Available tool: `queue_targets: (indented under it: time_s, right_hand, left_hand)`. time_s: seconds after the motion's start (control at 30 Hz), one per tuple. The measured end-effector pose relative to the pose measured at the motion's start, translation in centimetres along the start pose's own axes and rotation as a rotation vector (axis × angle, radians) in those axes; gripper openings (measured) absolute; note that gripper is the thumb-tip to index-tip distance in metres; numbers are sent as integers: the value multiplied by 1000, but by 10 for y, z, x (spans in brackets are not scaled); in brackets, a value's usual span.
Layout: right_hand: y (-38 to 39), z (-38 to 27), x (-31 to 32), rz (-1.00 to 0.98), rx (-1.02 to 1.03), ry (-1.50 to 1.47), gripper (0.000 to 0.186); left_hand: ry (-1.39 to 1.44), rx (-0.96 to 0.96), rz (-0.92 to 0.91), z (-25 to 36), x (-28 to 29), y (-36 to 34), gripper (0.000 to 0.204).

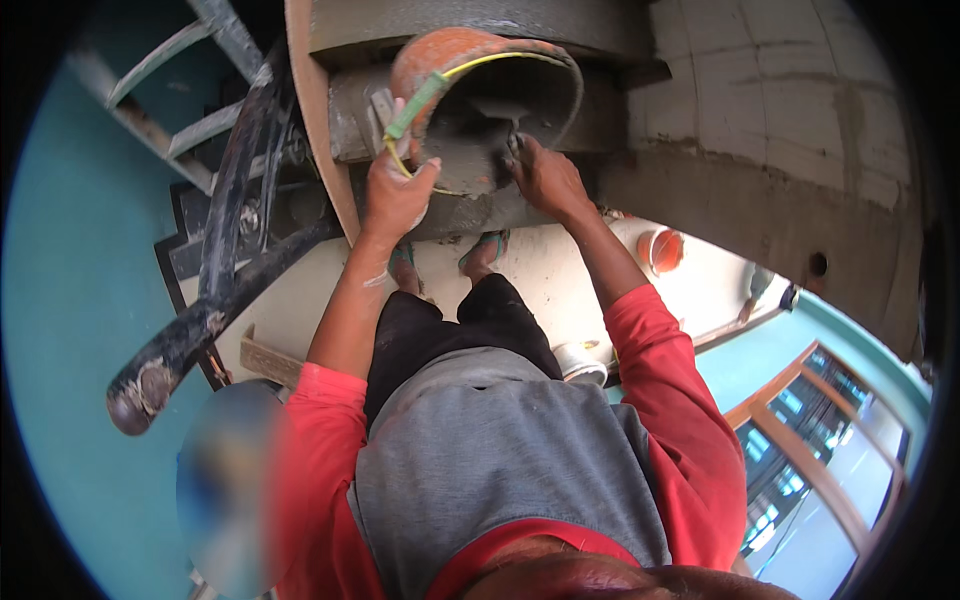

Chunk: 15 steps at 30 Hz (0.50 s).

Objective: The person applies wet plaster to a spiral staircase using a trowel and a bucket, smoothing each step with a float. The person repeatedly scoops plaster from the bucket and spreads it across the stair treads and risers.

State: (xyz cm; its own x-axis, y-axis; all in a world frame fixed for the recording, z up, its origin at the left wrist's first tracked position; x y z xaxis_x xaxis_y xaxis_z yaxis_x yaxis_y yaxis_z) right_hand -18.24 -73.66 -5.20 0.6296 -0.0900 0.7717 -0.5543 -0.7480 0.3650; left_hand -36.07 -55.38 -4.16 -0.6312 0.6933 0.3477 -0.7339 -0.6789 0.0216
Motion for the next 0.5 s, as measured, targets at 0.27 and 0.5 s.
queue_targets:
  time_s: [0.27, 0.5]
  right_hand:
    - [-12, 6, 21, 470, -120, -86, 42]
    - [-8, 43, -53, 89, -160, -942, 36]
  left_hand:
    - [36, -93, -111, 60, -15, -18, 81]
    - [-116, -224, -231, 77, -33, -6, 59]
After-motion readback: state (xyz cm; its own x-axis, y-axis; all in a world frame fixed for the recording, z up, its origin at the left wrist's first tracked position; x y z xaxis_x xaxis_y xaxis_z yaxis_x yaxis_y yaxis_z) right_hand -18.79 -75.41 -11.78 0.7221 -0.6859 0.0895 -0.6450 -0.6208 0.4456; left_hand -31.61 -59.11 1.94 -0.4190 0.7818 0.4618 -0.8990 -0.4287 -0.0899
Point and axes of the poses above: each hand's wrist, its own y-axis away from the middle knuckle, its own x-axis out of the back of the hand, z = x × y, the point moved 3 cm from there along -y, towards the middle knuckle, and after that the axes turned 11 degrees about -y, right-handed, at the moved point
